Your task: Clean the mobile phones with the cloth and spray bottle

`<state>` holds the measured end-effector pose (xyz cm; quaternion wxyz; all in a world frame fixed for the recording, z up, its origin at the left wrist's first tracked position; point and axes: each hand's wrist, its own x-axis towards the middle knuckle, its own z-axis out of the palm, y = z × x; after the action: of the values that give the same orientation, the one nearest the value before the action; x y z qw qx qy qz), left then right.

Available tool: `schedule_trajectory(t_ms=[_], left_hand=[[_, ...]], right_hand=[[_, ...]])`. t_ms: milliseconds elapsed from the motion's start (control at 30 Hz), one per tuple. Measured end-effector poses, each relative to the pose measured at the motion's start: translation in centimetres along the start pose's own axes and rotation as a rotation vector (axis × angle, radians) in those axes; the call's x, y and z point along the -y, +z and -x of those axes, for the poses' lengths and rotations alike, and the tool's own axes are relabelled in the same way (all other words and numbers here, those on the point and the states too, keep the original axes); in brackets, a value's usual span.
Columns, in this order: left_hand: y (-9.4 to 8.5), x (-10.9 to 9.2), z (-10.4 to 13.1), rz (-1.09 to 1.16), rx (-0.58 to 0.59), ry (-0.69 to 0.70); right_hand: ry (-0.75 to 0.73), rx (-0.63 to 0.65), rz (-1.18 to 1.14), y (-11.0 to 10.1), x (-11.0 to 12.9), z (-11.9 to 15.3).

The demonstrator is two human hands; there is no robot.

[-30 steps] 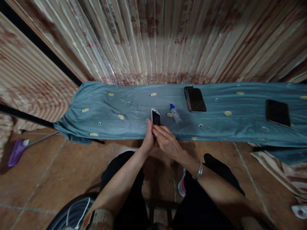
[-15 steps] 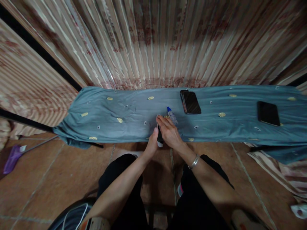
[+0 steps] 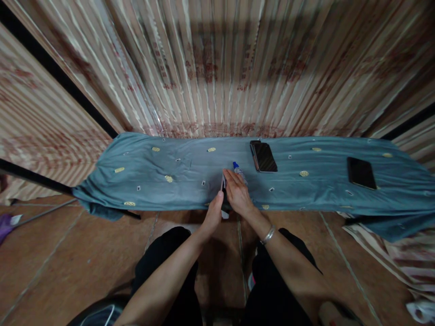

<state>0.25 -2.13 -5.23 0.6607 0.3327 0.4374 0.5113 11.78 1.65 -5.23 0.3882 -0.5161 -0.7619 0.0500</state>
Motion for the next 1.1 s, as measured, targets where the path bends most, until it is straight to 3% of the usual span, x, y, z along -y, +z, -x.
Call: schedule_trajectory(t_ms=[500,700,867,1100], left_hand=[[0.4,-2.2,0.7,-0.134,0.008,0.161],[-0.2,-2.2,0.3,-0.015,-0.064,0.200],[-1.0,-1.9,-0.2,0.191,-0.080,0.147],[-1.6,-2.7,-0.6,0.281,-0.142,0.158]], right_hand=[[0.189,-0.035,-0.079,0.0,0.8,-1.3],[0.202,-0.065,-0.127,0.1,1.9,-1.0],[0.153,-0.036,-0.083,0.4,3.0,-0.4],[0.119,0.011,-0.095,0.4,4.5,0.3]])
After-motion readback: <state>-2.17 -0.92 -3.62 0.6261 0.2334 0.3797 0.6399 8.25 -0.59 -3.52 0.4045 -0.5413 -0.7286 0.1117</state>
